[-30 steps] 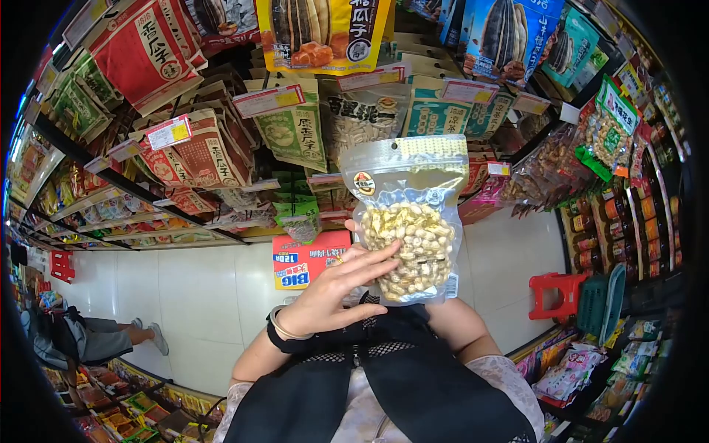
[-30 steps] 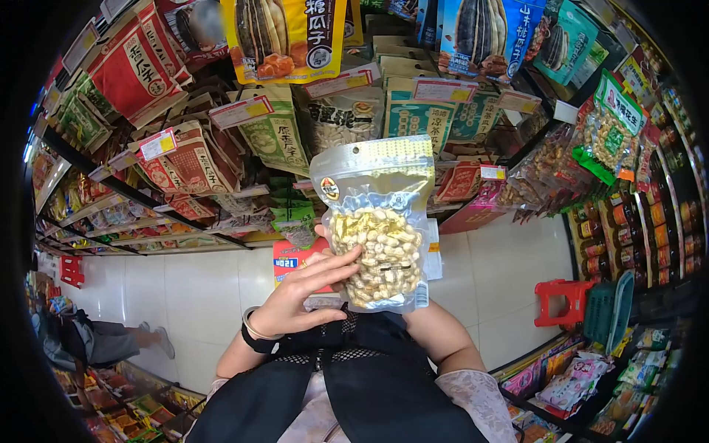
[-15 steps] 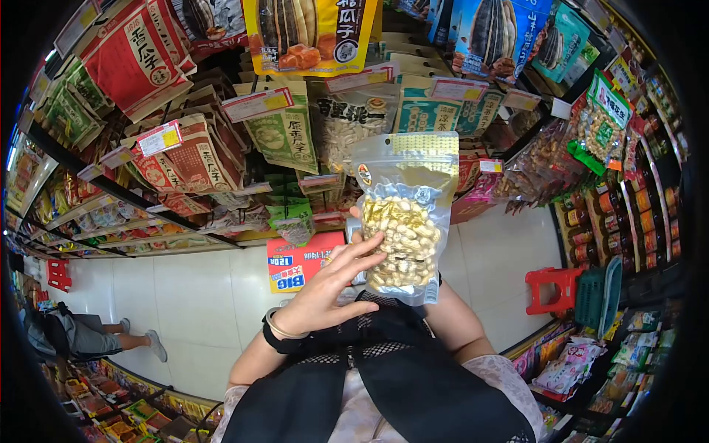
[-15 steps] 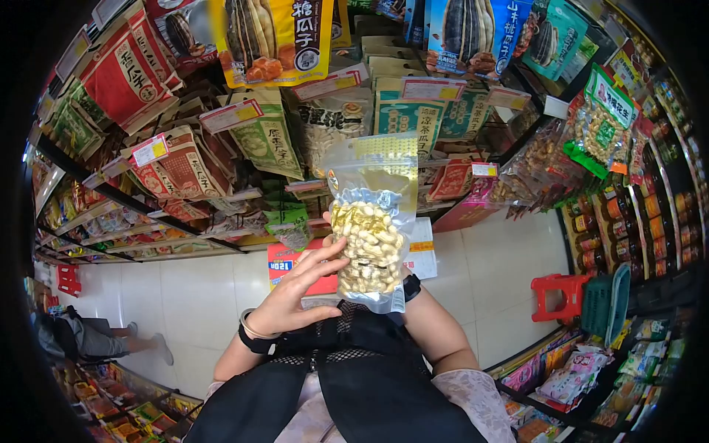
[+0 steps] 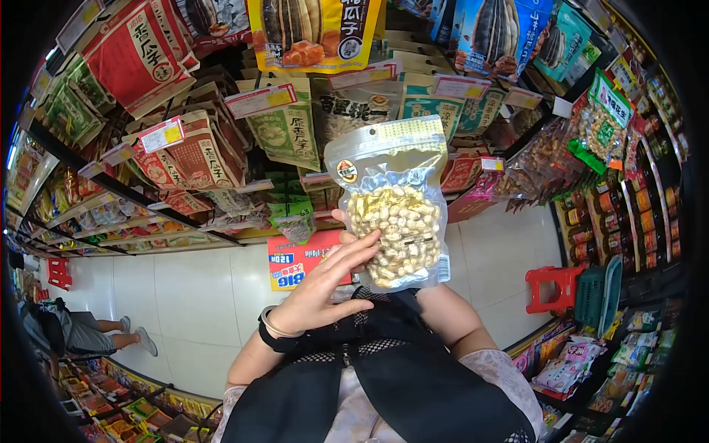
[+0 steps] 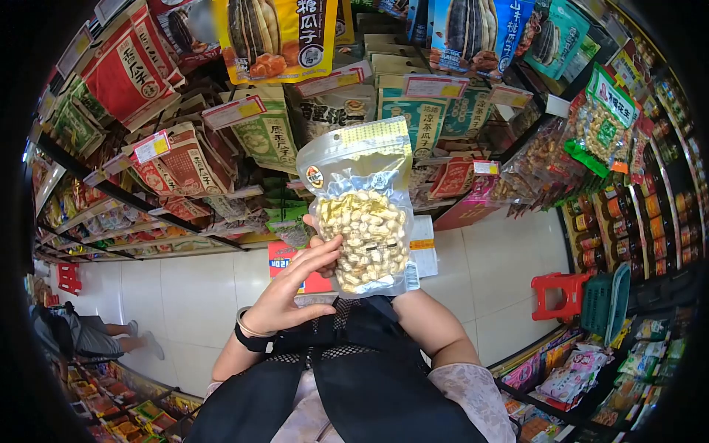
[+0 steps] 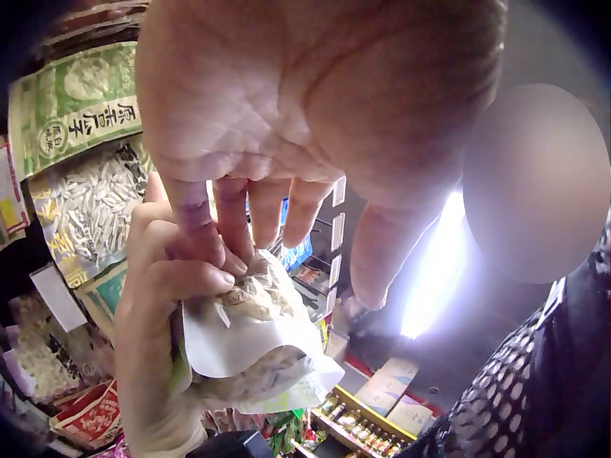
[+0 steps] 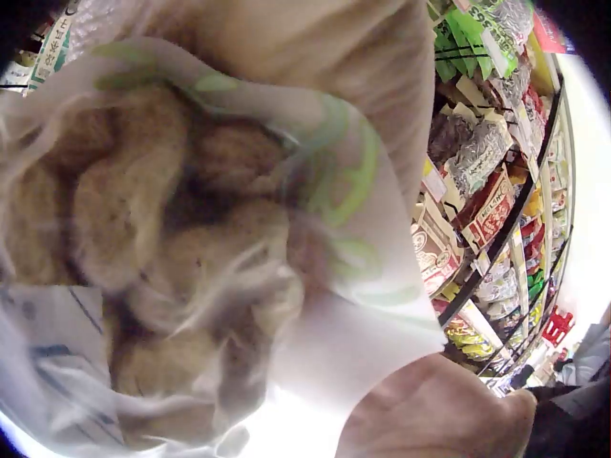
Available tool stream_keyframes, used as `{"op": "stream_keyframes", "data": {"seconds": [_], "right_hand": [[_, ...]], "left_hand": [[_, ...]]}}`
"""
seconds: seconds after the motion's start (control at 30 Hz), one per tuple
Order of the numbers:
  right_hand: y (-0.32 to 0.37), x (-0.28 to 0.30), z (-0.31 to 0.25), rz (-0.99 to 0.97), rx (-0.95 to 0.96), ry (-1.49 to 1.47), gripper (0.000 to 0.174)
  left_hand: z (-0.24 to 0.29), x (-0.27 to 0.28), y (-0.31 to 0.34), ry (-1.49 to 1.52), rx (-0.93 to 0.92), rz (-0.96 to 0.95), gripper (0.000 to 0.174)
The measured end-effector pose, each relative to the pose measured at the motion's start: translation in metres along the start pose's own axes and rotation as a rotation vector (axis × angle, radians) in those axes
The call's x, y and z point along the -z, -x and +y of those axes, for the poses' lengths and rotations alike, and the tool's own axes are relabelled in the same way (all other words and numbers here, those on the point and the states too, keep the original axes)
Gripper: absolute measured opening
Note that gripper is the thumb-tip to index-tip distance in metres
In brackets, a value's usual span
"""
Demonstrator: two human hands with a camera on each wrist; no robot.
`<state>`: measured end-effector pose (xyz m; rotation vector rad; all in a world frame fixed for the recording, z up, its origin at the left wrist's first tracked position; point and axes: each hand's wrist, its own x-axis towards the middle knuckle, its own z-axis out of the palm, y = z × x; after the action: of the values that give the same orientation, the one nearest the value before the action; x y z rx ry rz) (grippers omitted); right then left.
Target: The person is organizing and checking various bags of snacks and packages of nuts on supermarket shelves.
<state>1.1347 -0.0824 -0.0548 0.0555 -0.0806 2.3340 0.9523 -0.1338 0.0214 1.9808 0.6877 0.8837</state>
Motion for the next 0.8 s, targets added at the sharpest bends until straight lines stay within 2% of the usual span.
{"op": "stream_keyframes", "data": {"seconds": [0.07,0.17,0.27,0.4,0.47,0.5,0.57,0.6,0.67,0.7,0.73,0.8], "right_hand": [[-0.002,-0.012,0.003,0.078,0.035,0.017,0.068],[-0.008,-0.021,0.004,0.093,-0.041,0.003,0.070],[-0.008,-0.029,0.006,0.084,-0.039,0.149,0.070],[-0.008,-0.031,0.007,0.070,-0.028,0.187,0.067],[-0.007,-0.032,0.009,0.236,0.078,0.153,0.065],[-0.007,-0.026,0.009,0.236,0.078,0.152,0.065],[-0.009,-0.006,0.007,-0.152,-0.187,-0.028,0.066],[-0.008,0.000,0.006,-0.152,-0.185,-0.031,0.066],[-0.008,0.002,0.003,0.014,-0.187,0.079,0.067],[-0.009,0.002,0.005,-0.095,-0.195,-0.008,0.069],[-0.009,-0.001,0.008,-0.094,-0.194,-0.009,0.069],[-0.008,-0.005,0.011,0.144,-0.130,0.326,0.072]], "left_hand": [[-0.001,0.001,0.001,0.007,-0.004,0.009,0.073],[-0.002,0.002,0.003,0.013,-0.009,0.001,0.073],[-0.003,0.002,0.004,0.011,-0.011,-0.001,0.072],[-0.003,0.002,0.004,0.031,-0.014,-0.006,0.070],[-0.004,0.002,0.005,0.028,-0.020,-0.012,0.069],[-0.005,0.002,0.006,0.064,-0.004,-0.010,0.069],[-0.007,0.000,0.007,0.100,0.014,-0.009,0.069],[-0.008,-0.002,0.008,0.217,0.047,0.043,0.069],[-0.011,-0.004,0.009,0.335,0.081,0.096,0.069],[-0.014,-0.005,0.010,0.335,0.052,0.111,0.068],[-0.015,-0.006,0.011,0.336,0.023,0.127,0.068],[-0.016,-0.008,0.012,0.351,0.025,0.154,0.067]]}}
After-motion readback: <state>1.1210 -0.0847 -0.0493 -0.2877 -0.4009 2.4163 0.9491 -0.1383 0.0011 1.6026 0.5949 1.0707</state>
